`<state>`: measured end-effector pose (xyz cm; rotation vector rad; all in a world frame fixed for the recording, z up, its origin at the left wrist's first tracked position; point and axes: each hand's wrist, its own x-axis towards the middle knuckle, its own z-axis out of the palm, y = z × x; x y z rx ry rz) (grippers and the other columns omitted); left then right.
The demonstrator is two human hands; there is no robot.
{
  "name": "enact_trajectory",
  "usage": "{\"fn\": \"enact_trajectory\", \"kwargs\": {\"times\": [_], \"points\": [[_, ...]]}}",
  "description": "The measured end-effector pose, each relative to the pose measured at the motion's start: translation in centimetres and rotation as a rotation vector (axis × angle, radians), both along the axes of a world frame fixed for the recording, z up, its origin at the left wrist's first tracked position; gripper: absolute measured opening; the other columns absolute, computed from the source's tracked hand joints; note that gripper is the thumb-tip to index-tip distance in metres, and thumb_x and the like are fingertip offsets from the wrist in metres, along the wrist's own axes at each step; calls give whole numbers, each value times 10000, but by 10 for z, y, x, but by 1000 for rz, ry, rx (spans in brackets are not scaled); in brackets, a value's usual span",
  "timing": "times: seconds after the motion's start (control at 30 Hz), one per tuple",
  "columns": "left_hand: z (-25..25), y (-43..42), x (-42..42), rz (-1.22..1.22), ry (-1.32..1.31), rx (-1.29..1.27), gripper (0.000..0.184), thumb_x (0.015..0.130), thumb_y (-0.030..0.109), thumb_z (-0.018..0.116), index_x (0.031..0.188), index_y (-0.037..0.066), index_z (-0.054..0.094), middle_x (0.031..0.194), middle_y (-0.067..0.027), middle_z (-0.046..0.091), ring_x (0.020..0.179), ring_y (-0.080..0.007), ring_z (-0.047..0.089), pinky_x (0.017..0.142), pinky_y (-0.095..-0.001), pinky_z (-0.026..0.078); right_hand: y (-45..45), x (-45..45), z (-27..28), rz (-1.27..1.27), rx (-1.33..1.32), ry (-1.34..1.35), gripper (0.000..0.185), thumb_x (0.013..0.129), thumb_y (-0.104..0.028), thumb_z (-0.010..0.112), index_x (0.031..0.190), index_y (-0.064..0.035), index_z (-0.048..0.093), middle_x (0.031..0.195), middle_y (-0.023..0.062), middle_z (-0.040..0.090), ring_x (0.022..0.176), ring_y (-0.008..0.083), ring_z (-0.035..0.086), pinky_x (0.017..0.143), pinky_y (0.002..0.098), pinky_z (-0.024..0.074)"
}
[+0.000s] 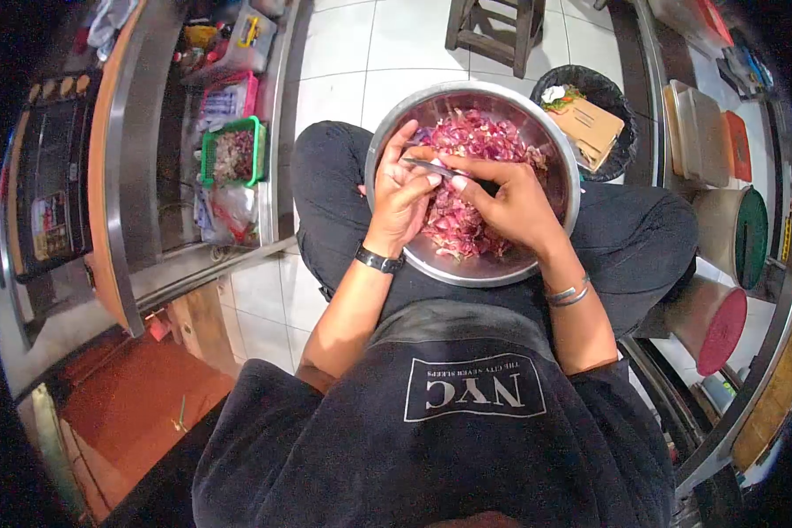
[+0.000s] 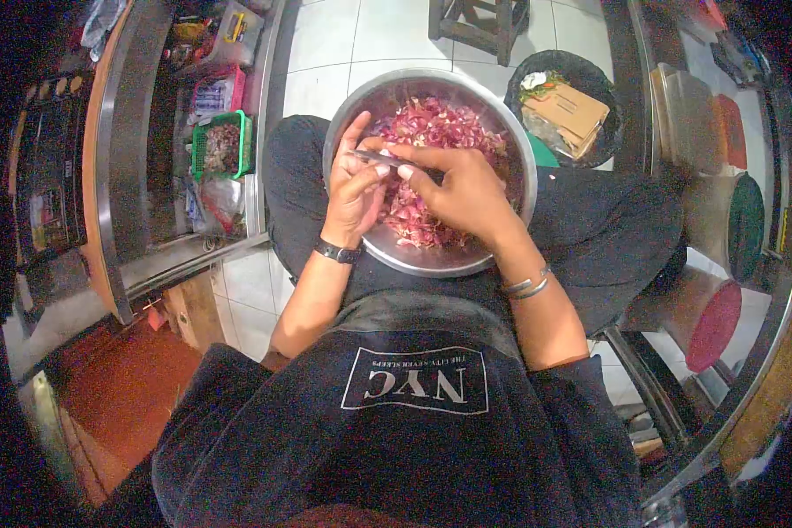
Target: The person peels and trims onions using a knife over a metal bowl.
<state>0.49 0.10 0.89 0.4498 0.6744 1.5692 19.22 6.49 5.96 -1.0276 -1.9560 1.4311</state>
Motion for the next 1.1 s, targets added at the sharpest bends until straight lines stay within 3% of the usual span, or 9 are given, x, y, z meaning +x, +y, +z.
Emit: {"fn": "enact_trajectory", "kwargs": {"times": [0.27,0.37,0.47,0.53,0.57,0.63,0.97,1.1], "points": [[0,0,2,28,58,-9,851,815,-152,683,1551,74,321,1125,-87,635,1042,-157,643,919,-300,556,1,2,-8,3,23,5,306,941,-242,689,1240,-204,738,961,200,734,728,293,731,691,384,546],[6,1,5,41,66,-27,859,804,-144,694,1549,71,324,1098,-83,643,1043,-165,646,929,-312,553,3,2,-7,-12,-35,-56,307,939,-237,695,1238,-178,737,1029,191,739,816,300,752,735,388,563],[2,0,3,34,60,-29,871,796,-143,700,1551,73,324,1091,-87,648,1030,-176,654,937,-328,552,2,-1,-7,-83,56,61,323,936,-230,700,1247,-147,728,1117,177,737,839,292,753,758,385,568],[1,0,2,21,49,-15,873,792,-147,698,1551,78,329,1100,-89,650,1021,-179,659,936,-328,555,0,-2,9,-17,-222,115,339,949,-119,698,1277,-33,691,1244,135,725,1127,157,678,1009,330,506],[0,0,1,21,49,-16,873,792,-147,698,1551,78,329,1100,-89,650,1021,-179,659,936,-328,555,0,-2,5,-17,-223,115,339,949,-119,698,1277,-33,691,1244,135,725,1127,157,678,1009,330,506],[1,0,2,22,38,-12,877,789,-146,702,1551,83,334,1106,-91,650,1023,-178,660,932,-327,562,0,-2,-3,-19,15,28,362,924,-246,709,1272,-147,715,1155,168,735,767,265,732,749,361,564],[-2,0,2,23,58,-27,882,778,-139,711,1547,80,337,1123,-90,633,1017,-182,658,935,-322,567,2,2,-8,28,0,-25,318,935,-257,691,1241,-186,739,902,207,736,633,248,682,645,373,523],[1,1,5,53,70,-36,887,769,-147,696,1546,79,334,1137,-91,631,1048,-181,641,936,-313,562,2,2,-10,-1,-46,22,317,938,-247,690,1244,-180,737,920,213,736,660,252,701,668,364,535]]}}
